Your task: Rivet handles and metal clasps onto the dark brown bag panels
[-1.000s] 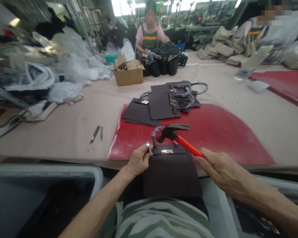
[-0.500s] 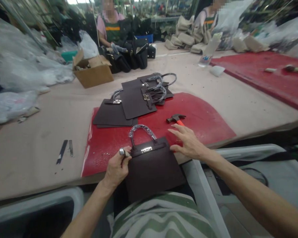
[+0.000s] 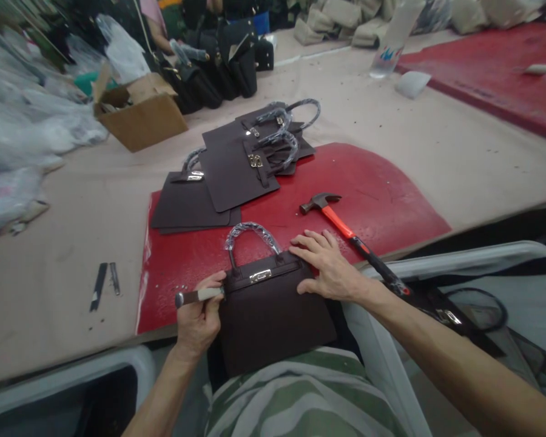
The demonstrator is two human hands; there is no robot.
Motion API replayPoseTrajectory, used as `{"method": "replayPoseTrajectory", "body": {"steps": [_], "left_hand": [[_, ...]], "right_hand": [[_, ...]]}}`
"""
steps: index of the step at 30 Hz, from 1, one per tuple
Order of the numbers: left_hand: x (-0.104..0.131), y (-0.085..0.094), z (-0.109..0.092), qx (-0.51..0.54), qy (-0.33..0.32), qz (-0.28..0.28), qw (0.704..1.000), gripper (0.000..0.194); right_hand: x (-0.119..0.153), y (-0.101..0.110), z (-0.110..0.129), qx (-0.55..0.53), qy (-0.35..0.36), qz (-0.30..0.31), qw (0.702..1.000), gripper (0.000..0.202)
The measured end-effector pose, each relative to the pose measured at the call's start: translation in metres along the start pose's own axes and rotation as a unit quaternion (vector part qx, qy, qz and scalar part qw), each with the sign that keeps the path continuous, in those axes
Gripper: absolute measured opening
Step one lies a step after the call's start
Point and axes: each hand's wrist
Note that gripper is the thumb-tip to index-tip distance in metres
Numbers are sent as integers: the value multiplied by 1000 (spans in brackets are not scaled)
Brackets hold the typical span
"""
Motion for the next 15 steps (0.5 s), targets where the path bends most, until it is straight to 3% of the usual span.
{"method": "replayPoseTrajectory", "body": {"steps": [7, 11, 13, 15], "left_hand": [[-1, 3, -2, 16, 11, 15, 1000, 10], [0, 6, -4, 91, 129, -12, 987, 10], [-4, 7, -9, 188, 199, -59, 960, 13], [-10, 4, -19, 267, 227, -97, 932, 15]], "right_hand": [[5, -7, 2, 5, 2, -21, 1000, 82], [7, -11, 6, 7, -8, -30, 999, 79], [7, -11, 7, 9, -16, -36, 999, 79], [6, -11, 8, 7, -23, -41, 999, 78]]}}
Point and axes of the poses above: each hand's wrist, its own x-axis away from the middle knuckle, its own y-axis out of the back of the hand, z = x × y, and after that the axes turned 10 degrees about y, right-handed
